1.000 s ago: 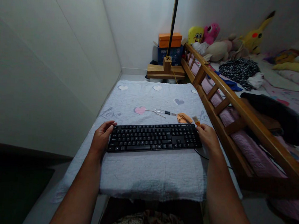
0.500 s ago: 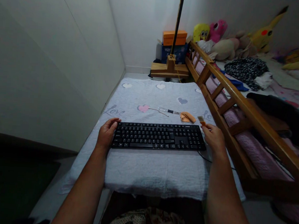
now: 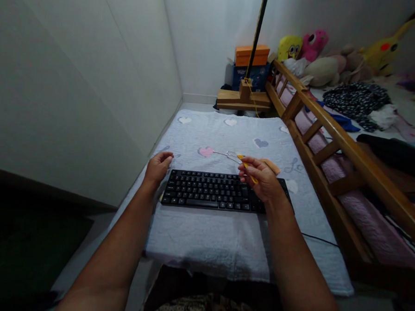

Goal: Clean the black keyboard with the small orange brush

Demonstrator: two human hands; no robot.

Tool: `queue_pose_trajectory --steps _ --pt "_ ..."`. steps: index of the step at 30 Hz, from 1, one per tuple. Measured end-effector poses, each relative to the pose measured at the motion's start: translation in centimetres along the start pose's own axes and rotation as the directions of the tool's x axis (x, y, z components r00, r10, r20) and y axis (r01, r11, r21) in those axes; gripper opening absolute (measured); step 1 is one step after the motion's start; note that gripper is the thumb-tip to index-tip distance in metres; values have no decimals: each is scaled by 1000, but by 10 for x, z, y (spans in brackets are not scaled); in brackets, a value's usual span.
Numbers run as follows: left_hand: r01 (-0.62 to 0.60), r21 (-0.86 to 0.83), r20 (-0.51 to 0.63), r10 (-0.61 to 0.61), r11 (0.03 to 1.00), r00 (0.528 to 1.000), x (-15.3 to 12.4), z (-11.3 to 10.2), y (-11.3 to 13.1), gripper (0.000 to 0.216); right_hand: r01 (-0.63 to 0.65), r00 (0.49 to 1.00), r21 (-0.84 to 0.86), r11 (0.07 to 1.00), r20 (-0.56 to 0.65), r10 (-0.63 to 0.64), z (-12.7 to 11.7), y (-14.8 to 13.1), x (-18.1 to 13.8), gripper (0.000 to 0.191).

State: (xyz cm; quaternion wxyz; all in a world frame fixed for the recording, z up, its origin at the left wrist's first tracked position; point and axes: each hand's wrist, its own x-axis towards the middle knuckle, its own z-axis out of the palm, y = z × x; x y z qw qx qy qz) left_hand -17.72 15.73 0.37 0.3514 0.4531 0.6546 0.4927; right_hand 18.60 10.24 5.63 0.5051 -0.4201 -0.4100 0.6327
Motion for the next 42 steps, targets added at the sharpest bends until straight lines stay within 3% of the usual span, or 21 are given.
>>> queue_pose_trajectory --steps 4,7,12,18,23,27,35,42 --pt "20 -53 29 -18 998 999 12 2 9 49 83 997 5 997 2 -83 -17 -6 -2 65" --pt "34 -83 24 -32 996 999 15 5 8 49 170 980 -73 983 -89 -176 -39 -15 1 71" --pt "54 -166 44 -48 985 998 18 10 0 43 193 911 -231 954 -318 -262 -60 -24 9 49" --pt "-10 -184 86 27 983 996 13 10 -6 41 181 897 -312 933 -338 -287 -14 -4 2 38" --pt "-89 -174 52 100 981 994 9 10 -11 37 213 916 -389 896 -239 -322 16 18 0 25" --pt "-113 -178 47 123 978 991 11 11 -16 37 210 924 -523 826 -169 -342 17 26 -1 17" --pt "-106 -163 61 118 981 991 12 11 -14 37 199 934 -531 824 -152 -324 22 33 -6 20" --pt "-109 -146 73 121 983 990 11 11 -14 35 211 904 -714 668 -118 -412 17 36 -3 27"
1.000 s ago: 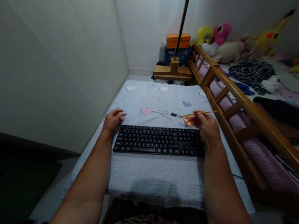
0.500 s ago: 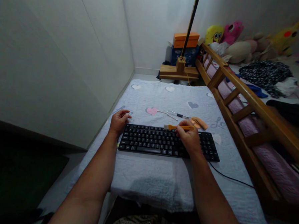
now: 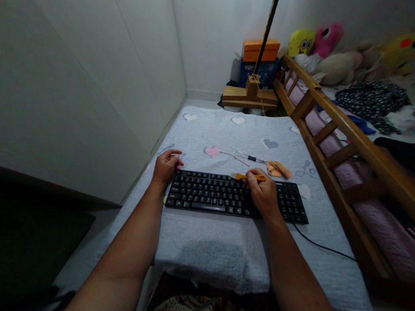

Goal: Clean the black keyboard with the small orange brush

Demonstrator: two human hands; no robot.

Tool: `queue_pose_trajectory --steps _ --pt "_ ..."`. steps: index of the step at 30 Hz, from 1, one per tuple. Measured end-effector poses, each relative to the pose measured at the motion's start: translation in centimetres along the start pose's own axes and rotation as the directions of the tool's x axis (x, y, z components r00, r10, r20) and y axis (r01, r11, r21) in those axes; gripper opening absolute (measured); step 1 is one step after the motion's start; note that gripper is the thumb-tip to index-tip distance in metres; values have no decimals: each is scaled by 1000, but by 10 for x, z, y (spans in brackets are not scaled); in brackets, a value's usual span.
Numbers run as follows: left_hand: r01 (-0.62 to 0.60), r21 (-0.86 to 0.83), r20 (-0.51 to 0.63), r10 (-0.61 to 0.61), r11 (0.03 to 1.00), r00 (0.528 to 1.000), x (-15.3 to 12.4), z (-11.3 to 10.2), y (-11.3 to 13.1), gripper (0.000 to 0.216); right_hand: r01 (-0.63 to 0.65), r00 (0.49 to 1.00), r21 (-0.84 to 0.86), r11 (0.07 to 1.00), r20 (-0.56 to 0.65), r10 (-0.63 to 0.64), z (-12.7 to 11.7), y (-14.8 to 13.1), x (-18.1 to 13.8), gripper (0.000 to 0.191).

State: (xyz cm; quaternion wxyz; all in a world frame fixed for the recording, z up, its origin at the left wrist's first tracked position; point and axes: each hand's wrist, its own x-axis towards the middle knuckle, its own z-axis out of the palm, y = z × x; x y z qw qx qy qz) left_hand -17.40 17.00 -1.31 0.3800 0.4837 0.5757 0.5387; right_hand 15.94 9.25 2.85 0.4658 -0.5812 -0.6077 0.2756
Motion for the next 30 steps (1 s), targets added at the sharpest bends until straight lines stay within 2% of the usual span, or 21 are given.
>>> queue_pose_trajectory --steps 5,11,16,20,24,30 --pt "-9 3 1 9 1000 1000 1 0 -2 34 -18 1000 -19 1000 -2 18 -3 4 -1 38" --pt "-4 1 1 4 1000 1000 1 0 -1 35 -133 988 131 982 90 122 -11 6 -1 47" --pt "-5 -12 -14 5 1000 1000 2 0 -3 35 -154 987 206 966 -4 158 -8 8 0 47" --pt "-2 -21 -23 1 1000 1000 2 1 -2 35 -91 994 120 989 -49 98 -4 7 0 40" --pt "5 -18 -32 -6 1000 999 2 1 1 35 -33 999 35 999 20 32 -6 3 -1 41" --pt "-4 -15 -37 3 1000 999 1 2 1 33 -121 987 181 976 123 99 -7 3 -5 48"
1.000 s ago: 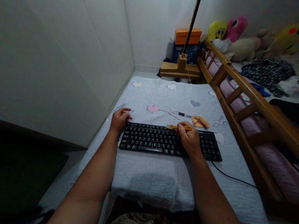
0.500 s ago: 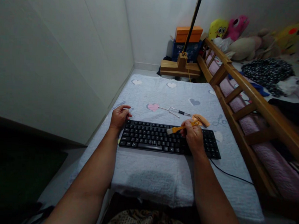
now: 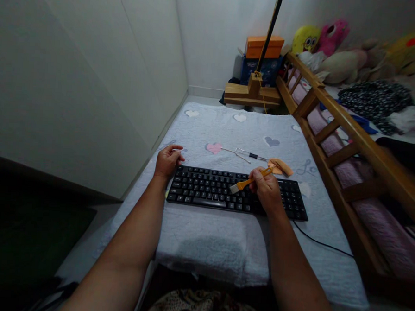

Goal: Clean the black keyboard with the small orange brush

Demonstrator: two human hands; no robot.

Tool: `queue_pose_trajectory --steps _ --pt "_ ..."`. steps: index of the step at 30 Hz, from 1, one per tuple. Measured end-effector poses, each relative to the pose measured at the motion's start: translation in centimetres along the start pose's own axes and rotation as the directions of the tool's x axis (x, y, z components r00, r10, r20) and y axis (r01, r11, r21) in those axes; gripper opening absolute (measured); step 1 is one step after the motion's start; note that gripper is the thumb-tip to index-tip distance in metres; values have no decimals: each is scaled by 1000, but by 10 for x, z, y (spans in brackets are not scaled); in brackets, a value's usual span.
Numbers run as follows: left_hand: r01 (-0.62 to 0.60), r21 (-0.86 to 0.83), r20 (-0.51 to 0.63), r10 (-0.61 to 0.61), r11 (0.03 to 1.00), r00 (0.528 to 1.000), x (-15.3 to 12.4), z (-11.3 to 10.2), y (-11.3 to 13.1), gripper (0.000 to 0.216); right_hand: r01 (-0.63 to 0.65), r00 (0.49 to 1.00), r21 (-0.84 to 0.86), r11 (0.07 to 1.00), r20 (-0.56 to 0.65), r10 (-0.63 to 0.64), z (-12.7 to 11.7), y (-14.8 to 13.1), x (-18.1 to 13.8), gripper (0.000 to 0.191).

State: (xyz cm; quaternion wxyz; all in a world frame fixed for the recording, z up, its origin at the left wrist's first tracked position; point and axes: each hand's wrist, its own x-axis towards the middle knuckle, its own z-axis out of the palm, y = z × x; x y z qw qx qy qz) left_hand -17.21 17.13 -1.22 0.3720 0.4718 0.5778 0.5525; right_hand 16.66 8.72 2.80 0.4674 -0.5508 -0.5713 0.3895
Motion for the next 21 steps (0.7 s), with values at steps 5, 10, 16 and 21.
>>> queue_pose_trajectory --steps 5,10,16,21 --pt "-14 5 8 14 1000 1000 0 0 0 33 51 998 -7 999 -26 -51 8 3 0 30" --pt "-13 16 6 13 1000 1000 0 -1 0 34 113 993 -107 988 31 -110 19 -3 -4 22" --pt "0 7 6 0 1000 1000 0 -1 1 33 172 966 -347 922 -124 -227 13 -3 -3 18" --pt "1 5 1 -1 1000 1000 1 -1 -2 32 127 916 -484 866 -277 -289 -12 5 4 17"
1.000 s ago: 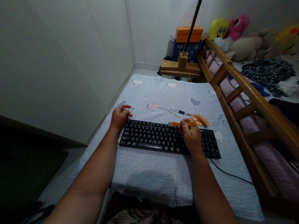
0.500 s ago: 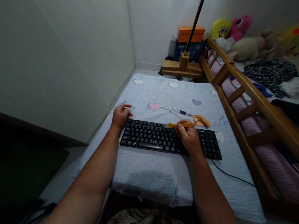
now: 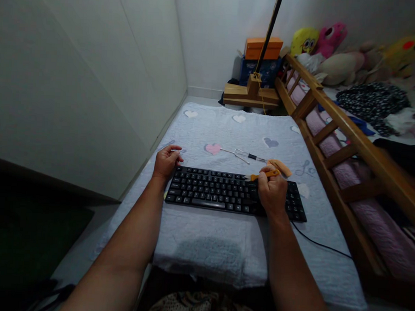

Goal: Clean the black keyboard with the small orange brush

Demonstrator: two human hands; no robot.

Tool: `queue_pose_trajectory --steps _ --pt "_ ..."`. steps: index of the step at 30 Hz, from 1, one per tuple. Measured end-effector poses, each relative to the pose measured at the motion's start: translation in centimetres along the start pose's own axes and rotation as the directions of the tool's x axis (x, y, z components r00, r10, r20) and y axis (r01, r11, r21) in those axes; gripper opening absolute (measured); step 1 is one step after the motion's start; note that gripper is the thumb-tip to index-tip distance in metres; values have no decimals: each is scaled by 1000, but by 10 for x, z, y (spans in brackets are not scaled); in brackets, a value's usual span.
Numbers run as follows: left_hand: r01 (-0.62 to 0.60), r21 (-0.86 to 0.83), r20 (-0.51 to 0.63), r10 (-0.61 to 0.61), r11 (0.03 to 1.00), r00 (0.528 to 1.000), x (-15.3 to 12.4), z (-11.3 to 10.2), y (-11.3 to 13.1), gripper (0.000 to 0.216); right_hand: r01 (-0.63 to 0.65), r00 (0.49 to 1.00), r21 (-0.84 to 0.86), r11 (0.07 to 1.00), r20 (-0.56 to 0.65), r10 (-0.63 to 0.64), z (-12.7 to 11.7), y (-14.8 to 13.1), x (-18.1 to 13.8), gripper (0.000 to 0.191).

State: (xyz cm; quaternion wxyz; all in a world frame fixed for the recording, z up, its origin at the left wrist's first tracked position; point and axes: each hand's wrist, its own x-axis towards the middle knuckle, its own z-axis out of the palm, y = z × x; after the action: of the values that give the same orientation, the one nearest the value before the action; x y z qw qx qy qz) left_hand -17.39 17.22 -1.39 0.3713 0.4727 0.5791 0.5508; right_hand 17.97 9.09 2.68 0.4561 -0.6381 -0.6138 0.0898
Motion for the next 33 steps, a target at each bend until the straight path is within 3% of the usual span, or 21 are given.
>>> queue_pose_trajectory --steps 6,10,13,19,27,30,33 --pt "-7 18 -4 7 1000 1000 -1 0 1 31 -76 991 60 995 -107 82 -10 6 4 16" --pt "2 10 -8 -1 1000 1000 -2 1 3 31 -137 990 285 949 72 121 0 -6 -4 20" --pt "13 -3 -8 -13 1000 1000 -2 2 4 32 -126 982 298 946 174 76 6 -12 -7 21" --pt "18 -5 -12 -18 1000 1000 -2 2 5 31 -49 998 87 995 31 47 -7 7 5 18" --pt "-3 2 -11 3 1000 1000 -1 1 3 31 -188 954 -83 979 -252 162 -42 43 20 13" --pt "-8 10 -16 8 1000 1000 0 1 2 32 -165 931 -34 986 -334 144 -45 42 19 11" --pt "-15 22 -20 15 1000 1000 0 1 1 32 -152 959 143 978 -219 181 -35 33 14 11"
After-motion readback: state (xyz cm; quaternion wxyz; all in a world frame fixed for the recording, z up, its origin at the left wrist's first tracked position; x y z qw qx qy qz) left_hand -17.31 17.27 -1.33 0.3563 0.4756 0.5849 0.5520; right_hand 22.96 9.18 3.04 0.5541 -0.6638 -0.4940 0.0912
